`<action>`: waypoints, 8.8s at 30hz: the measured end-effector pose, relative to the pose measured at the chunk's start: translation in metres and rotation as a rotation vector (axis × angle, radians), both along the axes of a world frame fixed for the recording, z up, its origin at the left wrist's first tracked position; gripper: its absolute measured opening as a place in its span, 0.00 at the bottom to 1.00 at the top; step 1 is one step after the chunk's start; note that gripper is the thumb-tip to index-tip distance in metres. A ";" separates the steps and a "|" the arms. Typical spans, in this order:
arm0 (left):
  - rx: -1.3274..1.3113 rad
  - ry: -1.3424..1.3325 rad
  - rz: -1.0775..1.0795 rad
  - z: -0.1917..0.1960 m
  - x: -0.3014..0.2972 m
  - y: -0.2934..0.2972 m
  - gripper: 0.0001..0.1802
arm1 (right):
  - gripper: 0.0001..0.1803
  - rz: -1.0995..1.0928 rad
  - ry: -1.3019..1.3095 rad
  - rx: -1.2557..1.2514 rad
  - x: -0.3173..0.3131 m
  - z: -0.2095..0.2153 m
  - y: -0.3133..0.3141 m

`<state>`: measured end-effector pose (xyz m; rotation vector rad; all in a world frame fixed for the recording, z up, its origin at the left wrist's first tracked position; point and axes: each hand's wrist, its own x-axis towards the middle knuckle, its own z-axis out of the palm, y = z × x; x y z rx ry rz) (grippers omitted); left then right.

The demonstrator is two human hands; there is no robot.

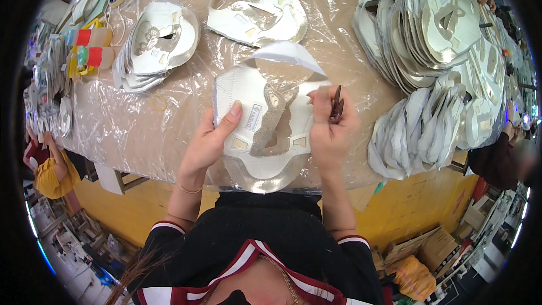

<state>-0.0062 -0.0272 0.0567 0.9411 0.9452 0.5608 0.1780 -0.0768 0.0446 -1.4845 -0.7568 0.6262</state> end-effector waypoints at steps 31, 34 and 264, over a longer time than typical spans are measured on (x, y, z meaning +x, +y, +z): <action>0.125 0.122 -0.179 0.007 -0.003 0.005 0.26 | 0.19 0.395 -1.053 -0.154 0.012 0.023 -0.024; 0.140 0.128 -0.117 0.007 -0.001 0.004 0.28 | 0.20 0.448 -1.052 -0.187 0.014 0.030 -0.026; 1.123 0.504 -0.501 -0.089 0.012 0.053 0.04 | 0.14 0.423 -0.961 -0.362 -0.007 -0.055 -0.019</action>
